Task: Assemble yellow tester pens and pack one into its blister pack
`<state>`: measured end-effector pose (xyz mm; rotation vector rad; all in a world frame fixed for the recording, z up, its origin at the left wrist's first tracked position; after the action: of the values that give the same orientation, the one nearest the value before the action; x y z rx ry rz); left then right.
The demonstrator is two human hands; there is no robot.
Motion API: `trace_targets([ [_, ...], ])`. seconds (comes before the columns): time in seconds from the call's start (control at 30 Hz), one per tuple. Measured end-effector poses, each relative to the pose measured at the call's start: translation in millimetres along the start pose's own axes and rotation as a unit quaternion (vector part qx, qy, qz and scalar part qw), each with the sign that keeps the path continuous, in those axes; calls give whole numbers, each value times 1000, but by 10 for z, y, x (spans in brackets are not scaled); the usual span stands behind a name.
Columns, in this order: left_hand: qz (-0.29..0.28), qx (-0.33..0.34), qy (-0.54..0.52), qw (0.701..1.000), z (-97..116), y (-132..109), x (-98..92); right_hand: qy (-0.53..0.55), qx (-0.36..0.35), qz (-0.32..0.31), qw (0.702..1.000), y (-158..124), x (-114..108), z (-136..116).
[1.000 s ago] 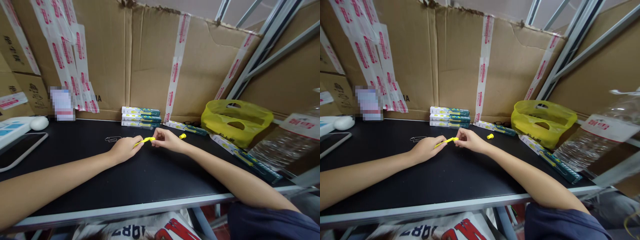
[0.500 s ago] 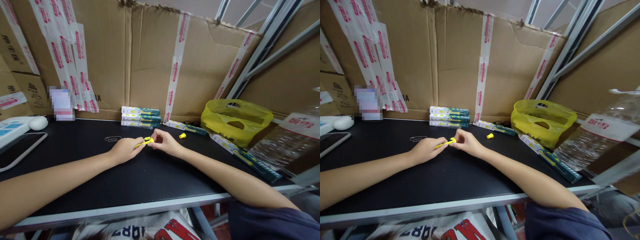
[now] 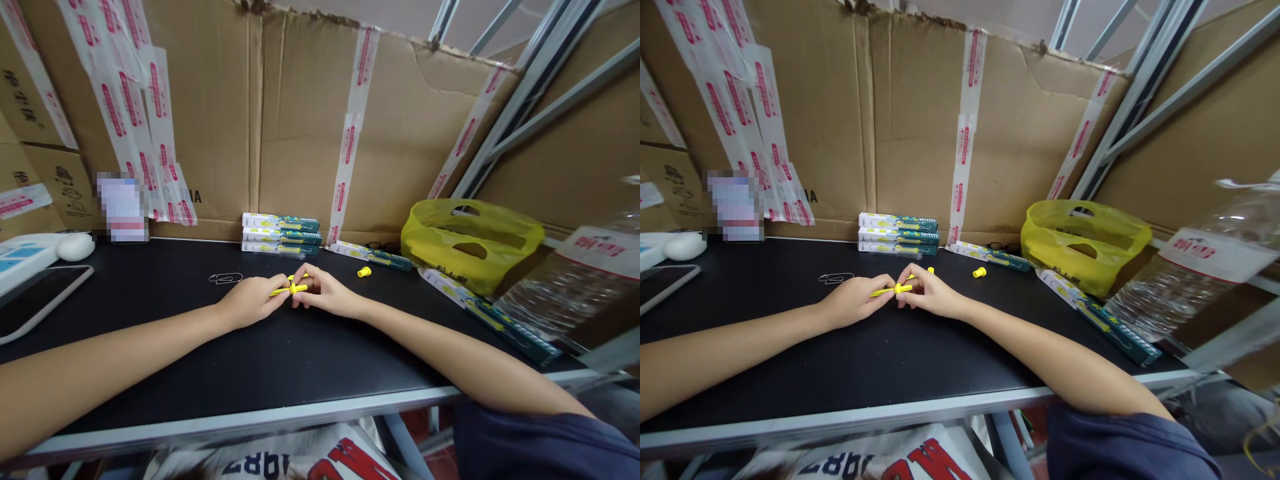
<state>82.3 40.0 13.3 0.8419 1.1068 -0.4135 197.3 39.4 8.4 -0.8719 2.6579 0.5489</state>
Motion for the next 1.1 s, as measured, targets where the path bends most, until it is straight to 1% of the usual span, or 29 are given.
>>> trace_targets([
  [0.17,-12,8,-13,1000,52,-7,2,-64,-12,13,998,-5,-16,22],
  [0.27,-26,25,5,999,78,-12,14,-66,-9,38,997,5,-114,46],
  [0.37,-38,80,20,996,159,-25,28,-65,-5,92,994,27,-274,84],
  [0.43,-42,118,22,992,221,-40,32,-105,1,107,989,61,-328,100],
  [0.5,-43,138,21,989,260,-52,32,-176,-8,99,979,128,-307,66],
  [0.53,-42,143,22,989,270,-55,30,-217,-21,85,972,176,-265,27],
  [0.6,-42,150,30,987,281,-60,28,-292,-55,46,954,295,-142,-76],
  [0.67,-47,164,36,985,296,-68,35,-341,-89,13,936,423,-26,-188],
  [0.7,-49,171,37,983,304,-73,40,-354,-106,11,929,480,1,-247],
  [0.77,-52,178,38,982,309,-79,51,-359,-130,29,924,561,-21,-349],
  [0.8,-51,174,40,983,304,-78,53,-357,-137,47,923,578,-72,-385],
  [0.87,-49,152,45,986,278,-71,49,-355,-139,97,920,560,-250,-420],
  [1.0,-53,110,17,992,241,-53,7,-376,-98,194,901,389,-766,-348],
  [1.03,-54,107,7,993,241,-49,-8,-381,-85,209,897,339,-890,-313],
  [1.1,-54,108,-8,993,246,-43,-32,-400,-55,207,891,261,-1074,-220],
])
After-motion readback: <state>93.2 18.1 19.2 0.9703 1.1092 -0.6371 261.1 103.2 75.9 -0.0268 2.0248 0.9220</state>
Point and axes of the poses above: each hand's wrist, its own y-axis towards the middle knuckle, its own x-axis out of the palm, z = x × y, the point moved 7 cm from there along y, towards the middle knuckle, and after that the axes turned 2 degrees about z, right-handed, at the moved point
